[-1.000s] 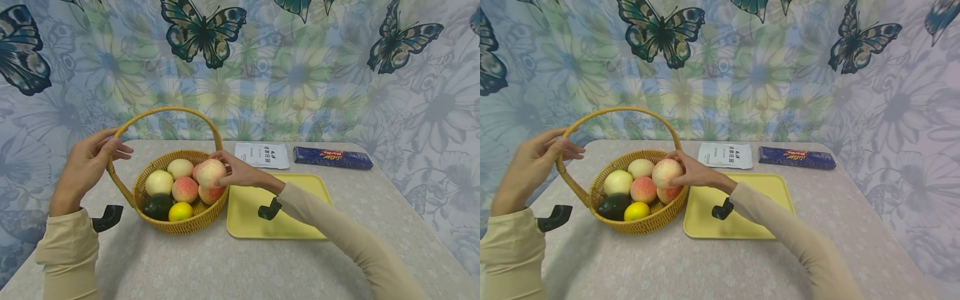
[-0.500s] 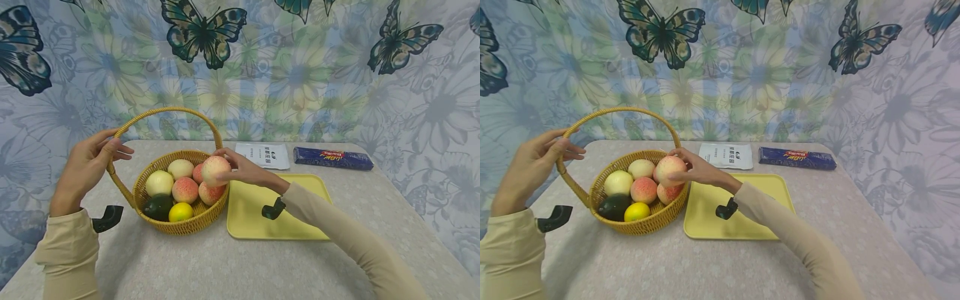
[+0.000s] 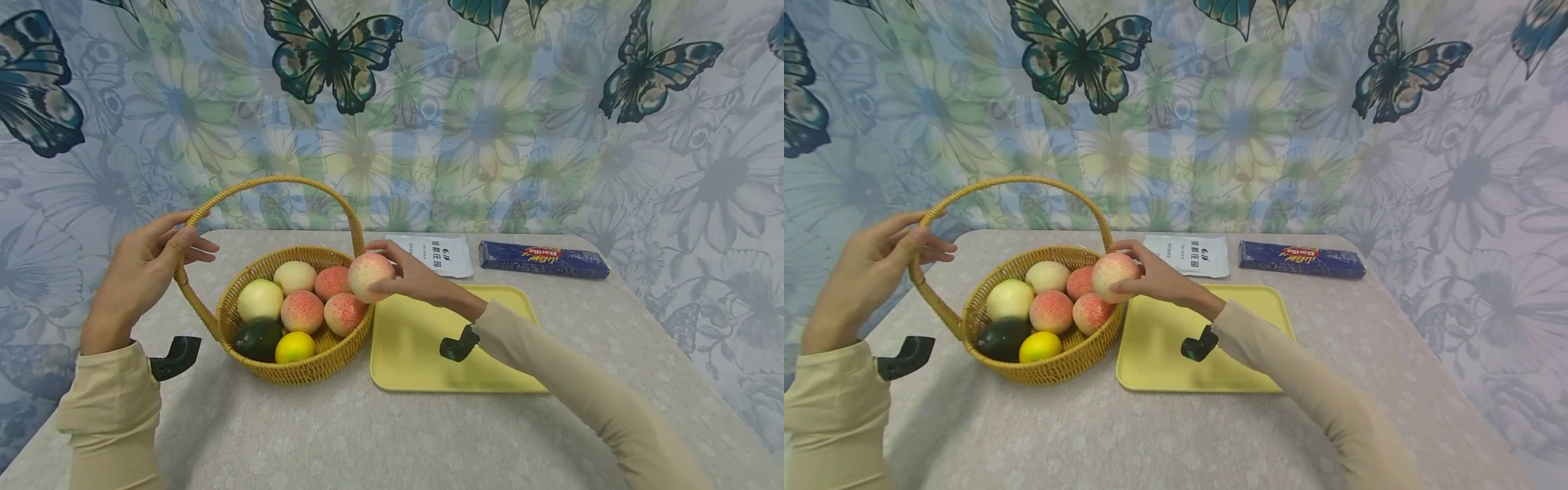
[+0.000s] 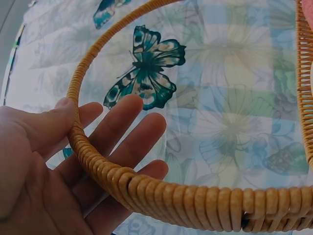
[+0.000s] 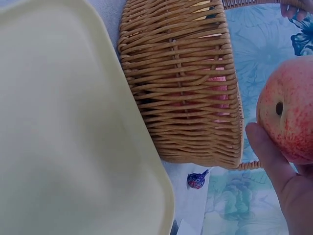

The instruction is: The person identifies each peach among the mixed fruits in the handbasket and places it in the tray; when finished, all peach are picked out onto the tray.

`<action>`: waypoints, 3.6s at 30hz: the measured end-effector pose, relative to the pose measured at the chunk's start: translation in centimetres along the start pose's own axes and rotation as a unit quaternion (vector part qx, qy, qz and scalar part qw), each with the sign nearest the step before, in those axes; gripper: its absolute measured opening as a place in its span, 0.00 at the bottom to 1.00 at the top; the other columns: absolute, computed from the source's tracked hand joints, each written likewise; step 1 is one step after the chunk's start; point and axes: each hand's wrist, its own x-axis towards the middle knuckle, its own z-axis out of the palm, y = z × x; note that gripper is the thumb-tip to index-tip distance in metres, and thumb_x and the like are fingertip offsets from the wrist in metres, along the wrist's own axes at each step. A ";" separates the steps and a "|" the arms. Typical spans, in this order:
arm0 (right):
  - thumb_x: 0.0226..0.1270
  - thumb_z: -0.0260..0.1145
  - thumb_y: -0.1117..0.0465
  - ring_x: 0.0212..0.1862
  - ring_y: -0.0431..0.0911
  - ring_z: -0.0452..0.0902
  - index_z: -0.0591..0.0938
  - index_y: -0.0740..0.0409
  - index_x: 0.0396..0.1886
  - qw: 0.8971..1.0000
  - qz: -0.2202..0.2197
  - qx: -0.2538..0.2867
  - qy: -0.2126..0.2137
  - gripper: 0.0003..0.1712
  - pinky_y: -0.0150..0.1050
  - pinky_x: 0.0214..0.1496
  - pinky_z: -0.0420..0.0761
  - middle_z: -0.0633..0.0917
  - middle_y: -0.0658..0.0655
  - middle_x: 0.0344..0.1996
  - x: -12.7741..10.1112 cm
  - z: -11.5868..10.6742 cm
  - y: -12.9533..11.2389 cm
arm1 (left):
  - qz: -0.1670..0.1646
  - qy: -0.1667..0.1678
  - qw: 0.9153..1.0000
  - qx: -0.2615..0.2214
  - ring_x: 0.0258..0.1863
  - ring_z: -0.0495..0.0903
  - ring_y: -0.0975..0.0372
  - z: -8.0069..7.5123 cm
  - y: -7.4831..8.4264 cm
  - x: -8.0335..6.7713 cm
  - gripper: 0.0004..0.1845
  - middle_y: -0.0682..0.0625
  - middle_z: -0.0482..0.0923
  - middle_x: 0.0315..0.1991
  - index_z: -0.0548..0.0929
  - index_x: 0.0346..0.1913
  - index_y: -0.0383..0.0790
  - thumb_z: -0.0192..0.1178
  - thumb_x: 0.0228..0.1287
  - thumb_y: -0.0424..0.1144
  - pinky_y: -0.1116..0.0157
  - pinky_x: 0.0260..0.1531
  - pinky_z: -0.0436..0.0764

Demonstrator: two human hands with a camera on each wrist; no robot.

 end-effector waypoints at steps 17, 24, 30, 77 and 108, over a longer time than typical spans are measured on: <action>0.65 0.66 0.55 0.59 0.54 0.73 0.59 0.50 0.72 1.000 -0.010 0.018 0.017 0.39 0.49 0.53 0.79 0.72 0.61 0.61 -2.0 -2.5 1.1 | 0.002 0.001 1.000 -0.001 0.34 0.81 0.78 0.1 0.1 -0.1 0.21 0.69 0.82 0.33 0.71 0.66 0.41 0.47 0.75 0.43 0.81 0.33 0.75; 0.62 0.68 0.59 0.58 0.53 0.73 0.64 0.49 0.67 0.999 -0.008 0.010 0.038 0.36 0.48 0.51 0.80 0.74 0.60 0.59 -2.6 -3.0 1.6 | 0.002 0.003 1.000 0.000 0.34 0.81 0.78 0.1 0.2 -0.2 0.20 0.69 0.82 0.33 0.71 0.66 0.44 0.47 0.75 0.43 0.81 0.33 0.75; 0.58 0.68 0.61 0.59 0.53 0.72 0.63 0.50 0.67 0.999 0.008 0.002 0.046 0.37 0.47 0.51 0.80 0.72 0.60 0.60 -3.2 -3.1 2.0 | 0.001 0.005 1.000 0.002 0.34 0.81 0.78 0.2 0.1 -0.3 0.20 0.69 0.82 0.33 0.72 0.66 0.44 0.48 0.75 0.43 0.79 0.31 0.76; 0.57 0.69 0.69 0.65 0.61 0.67 0.59 0.61 0.70 0.993 0.072 -0.073 0.056 0.43 0.51 0.58 0.76 0.66 0.66 0.65 -3.8 -3.0 6.5 | -0.005 -0.002 1.000 -0.014 0.36 0.81 0.78 0.2 0.0 -0.5 0.21 0.68 0.82 0.34 0.71 0.66 0.41 0.47 0.75 0.43 0.81 0.35 0.76; 0.57 0.70 0.69 0.65 0.60 0.66 0.60 0.60 0.67 0.992 0.073 -0.093 0.041 0.41 0.50 0.61 0.75 0.64 0.65 0.65 -3.4 -2.3 7.3 | -0.006 0.000 1.000 -0.011 0.36 0.81 0.77 0.1 0.1 -0.5 0.21 0.68 0.82 0.34 0.71 0.66 0.41 0.47 0.75 0.43 0.81 0.35 0.76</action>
